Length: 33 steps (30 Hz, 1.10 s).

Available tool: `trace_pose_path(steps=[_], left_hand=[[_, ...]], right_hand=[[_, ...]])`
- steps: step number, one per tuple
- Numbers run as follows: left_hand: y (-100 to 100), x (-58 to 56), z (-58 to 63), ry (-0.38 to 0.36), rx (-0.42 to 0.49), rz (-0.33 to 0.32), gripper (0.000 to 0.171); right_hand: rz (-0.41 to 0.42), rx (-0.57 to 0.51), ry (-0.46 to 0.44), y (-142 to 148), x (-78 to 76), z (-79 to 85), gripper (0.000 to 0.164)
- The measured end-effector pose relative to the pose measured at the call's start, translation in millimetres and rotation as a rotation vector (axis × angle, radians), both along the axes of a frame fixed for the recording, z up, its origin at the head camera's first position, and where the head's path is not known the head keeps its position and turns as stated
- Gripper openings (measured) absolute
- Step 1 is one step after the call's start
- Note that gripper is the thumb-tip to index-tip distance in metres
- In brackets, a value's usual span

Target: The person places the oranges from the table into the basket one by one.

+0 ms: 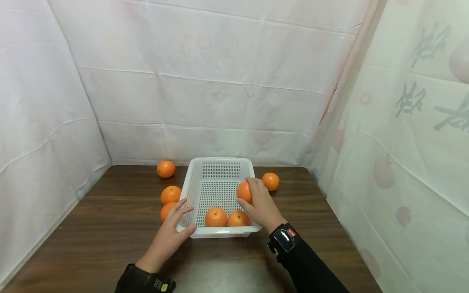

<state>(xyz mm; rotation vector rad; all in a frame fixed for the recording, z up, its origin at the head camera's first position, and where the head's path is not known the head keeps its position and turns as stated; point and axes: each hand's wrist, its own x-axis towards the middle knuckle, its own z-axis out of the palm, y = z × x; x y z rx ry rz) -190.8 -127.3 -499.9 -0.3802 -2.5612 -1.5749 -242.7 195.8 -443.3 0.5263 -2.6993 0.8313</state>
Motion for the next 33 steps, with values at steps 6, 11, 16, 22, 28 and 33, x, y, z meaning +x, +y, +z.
trace_pose_path(steps=[6,11,16,22,28,33], left_hand=[[0,-0.3,0.3,-0.003,0.000,0.000,0.058],[-1,-1.4,-0.2,-0.003,-0.003,0.003,0.057],[0,-1.3,-0.6,0.001,-0.004,0.001,0.058],[-1,0.7,-1.1,-0.013,-0.005,0.000,0.059],[-1,1.2,-0.5,-0.008,-0.009,0.001,0.057],[0,0.2,0.8,0.005,-0.008,0.004,0.055]], right_hand=[[0.009,-0.004,-0.009,0,-1.2,0.4,0.073],[0.020,0.004,-0.019,1,-3.3,-1.6,0.073],[0.047,0.022,-0.025,2,-6.5,-5.3,0.073],[0.055,0.046,-0.071,1,-8.1,-8.5,0.072],[0.081,0.102,-0.052,0,-11.7,-9.1,0.070],[0.128,0.154,-0.049,0,-16.5,-8.1,0.067]])
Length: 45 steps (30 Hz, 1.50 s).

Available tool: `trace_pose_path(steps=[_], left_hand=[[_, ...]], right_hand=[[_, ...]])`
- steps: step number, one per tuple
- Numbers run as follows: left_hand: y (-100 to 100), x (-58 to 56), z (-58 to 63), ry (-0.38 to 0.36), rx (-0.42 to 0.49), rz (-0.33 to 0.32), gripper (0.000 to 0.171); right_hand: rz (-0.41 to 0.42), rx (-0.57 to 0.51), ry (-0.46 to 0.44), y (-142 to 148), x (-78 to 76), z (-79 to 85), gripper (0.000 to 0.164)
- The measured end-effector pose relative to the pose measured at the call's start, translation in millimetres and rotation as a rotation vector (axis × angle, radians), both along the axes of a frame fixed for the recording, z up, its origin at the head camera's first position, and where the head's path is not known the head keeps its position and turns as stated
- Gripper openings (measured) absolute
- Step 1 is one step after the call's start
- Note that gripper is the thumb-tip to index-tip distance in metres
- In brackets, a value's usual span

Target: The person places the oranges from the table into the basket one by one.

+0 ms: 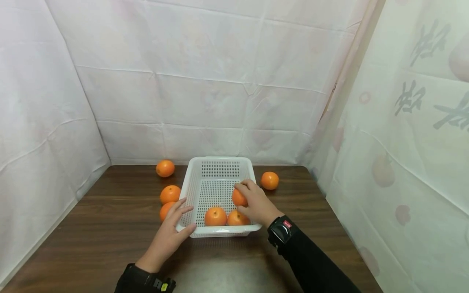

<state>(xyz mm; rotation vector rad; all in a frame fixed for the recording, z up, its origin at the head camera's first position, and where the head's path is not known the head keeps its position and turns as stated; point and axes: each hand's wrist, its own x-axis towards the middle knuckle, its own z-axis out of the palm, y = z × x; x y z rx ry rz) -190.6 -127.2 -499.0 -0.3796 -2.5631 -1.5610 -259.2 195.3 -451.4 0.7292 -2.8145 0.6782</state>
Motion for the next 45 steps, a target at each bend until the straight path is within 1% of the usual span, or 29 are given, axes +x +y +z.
trace_pose_path(steps=[7,14,20,24,28,31,34,40,45], left_hand=[[0,0.0,0.9,0.000,0.004,-0.003,0.059],[1,-0.4,4.2,-0.004,0.010,-0.004,0.060],[1,-1.0,5.5,-0.005,0.003,-0.001,0.058],[1,-0.5,5.9,-0.018,0.001,0.000,0.059],[1,0.6,5.6,-0.023,-0.009,0.000,0.059],[2,1.0,4.2,-0.025,-0.008,0.000,0.059],[1,0.5,2.9,-0.033,-0.003,0.000,0.059],[1,0.3,1.2,-0.023,-0.009,-0.005,0.059],[0,0.7,1.6,-0.020,-0.012,-0.003,0.059]], right_hand=[[0.012,0.058,-0.033,-1,-3.6,5.7,0.066],[0.031,0.136,0.007,-2,-5.6,10.2,0.058],[0.035,0.154,-0.008,-4,-6.9,10.8,0.053],[0.047,0.177,0.004,-4,-9.7,8.2,0.045],[0.079,0.236,0.034,-6,-12.2,5.3,0.035],[0.110,0.291,0.053,-8,-11.5,6.3,0.032],[0.122,0.316,0.045,-9,-10.4,8.3,0.034],[0.106,0.324,0.014,-9,-11.4,5.2,0.032],[0.094,0.294,0.011,-8,-13.0,1.5,0.032]])
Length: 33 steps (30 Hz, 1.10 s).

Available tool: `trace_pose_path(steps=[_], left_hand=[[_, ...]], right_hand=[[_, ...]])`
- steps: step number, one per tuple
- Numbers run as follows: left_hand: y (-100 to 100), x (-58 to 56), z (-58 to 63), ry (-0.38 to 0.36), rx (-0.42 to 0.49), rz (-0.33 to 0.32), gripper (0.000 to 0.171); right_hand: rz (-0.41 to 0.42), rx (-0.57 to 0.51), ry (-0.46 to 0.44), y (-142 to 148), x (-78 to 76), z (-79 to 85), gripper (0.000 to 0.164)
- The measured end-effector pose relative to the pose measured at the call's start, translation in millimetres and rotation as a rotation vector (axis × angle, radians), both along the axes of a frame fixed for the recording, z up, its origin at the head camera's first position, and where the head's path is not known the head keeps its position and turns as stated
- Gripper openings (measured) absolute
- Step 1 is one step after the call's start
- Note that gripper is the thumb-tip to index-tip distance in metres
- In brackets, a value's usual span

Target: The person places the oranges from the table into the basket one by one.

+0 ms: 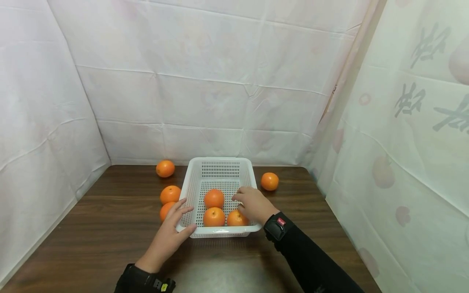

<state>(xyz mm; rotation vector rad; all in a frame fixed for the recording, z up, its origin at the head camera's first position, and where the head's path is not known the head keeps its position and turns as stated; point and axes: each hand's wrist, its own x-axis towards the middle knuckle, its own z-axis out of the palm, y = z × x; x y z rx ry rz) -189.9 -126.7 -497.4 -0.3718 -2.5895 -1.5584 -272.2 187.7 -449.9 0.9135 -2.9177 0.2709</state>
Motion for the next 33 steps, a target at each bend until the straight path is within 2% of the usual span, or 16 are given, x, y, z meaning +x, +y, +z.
trace_pose_path(steps=[9,16,19,23,29,33], left_hand=[[0,0.8,-0.2,-0.001,0.008,0.003,0.056],[1,0.9,0.0,0.002,0.015,0.004,0.055],[1,0.9,0.2,0.012,0.007,0.002,0.055],[2,0.5,0.6,0.017,0.002,0.001,0.054],[1,0.0,1.5,0.005,-0.007,0.006,0.057],[1,-0.1,1.6,0.000,-0.001,0.005,0.056]], right_hand=[[-0.061,-0.164,-0.018,2,2.0,-4.8,0.029],[-0.145,-0.404,0.027,9,7.0,-6.6,0.028],[-0.199,-0.466,0.045,15,7.9,-7.6,0.032],[-0.259,-0.495,0.070,24,5.4,-9.0,0.037],[-0.309,-0.475,0.130,39,-4.1,-11.5,0.039],[-0.371,-0.458,0.183,51,-13.5,-13.5,0.043]])
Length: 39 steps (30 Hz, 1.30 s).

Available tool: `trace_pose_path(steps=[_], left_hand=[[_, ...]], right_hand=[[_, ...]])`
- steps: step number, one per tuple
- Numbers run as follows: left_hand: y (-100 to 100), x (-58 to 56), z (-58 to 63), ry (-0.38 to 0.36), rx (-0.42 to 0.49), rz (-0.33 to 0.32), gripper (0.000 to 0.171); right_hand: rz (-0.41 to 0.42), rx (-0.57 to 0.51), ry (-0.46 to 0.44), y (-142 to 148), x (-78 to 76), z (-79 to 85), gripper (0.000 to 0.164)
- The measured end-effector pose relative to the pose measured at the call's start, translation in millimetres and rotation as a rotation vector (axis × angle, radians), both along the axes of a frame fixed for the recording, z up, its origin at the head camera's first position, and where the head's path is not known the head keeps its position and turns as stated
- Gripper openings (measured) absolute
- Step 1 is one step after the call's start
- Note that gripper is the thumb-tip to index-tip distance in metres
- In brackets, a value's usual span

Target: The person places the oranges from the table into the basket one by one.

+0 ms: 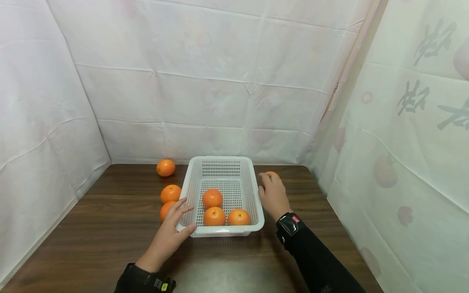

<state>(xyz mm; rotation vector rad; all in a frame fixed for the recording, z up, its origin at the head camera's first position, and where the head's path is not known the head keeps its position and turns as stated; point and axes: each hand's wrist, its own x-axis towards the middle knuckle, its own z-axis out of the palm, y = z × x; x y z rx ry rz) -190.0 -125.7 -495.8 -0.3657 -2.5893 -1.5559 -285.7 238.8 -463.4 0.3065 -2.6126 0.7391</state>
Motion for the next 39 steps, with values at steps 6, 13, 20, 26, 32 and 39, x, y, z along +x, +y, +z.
trace_pose_path(steps=[6,13,20,26,32,39], left_hand=[[-1,-1.0,-0.9,-0.002,0.005,-0.004,0.057],[-1,0.1,-1.5,0.009,0.001,-0.004,0.056],[0,-1.6,-2.4,-0.005,-0.011,0.004,0.052],[0,-1.4,-2.5,-0.008,0.003,-0.002,0.053],[0,-0.7,-3.3,-0.008,0.006,-0.006,0.053],[1,-2.3,-2.8,-0.004,-0.008,0.003,0.053]], right_hand=[[-0.136,0.003,-0.049,21,-15.5,-1.7,0.065],[-0.200,0.008,-0.190,36,-33.3,-6.2,0.099],[-0.142,0.096,-0.262,38,-53.7,-13.0,0.097],[-0.092,0.186,-0.366,38,-64.0,-11.3,0.093],[-0.057,0.234,-0.426,38,-66.6,-16.1,0.087],[-0.031,0.229,-0.374,39,-67.5,-27.7,0.075]])
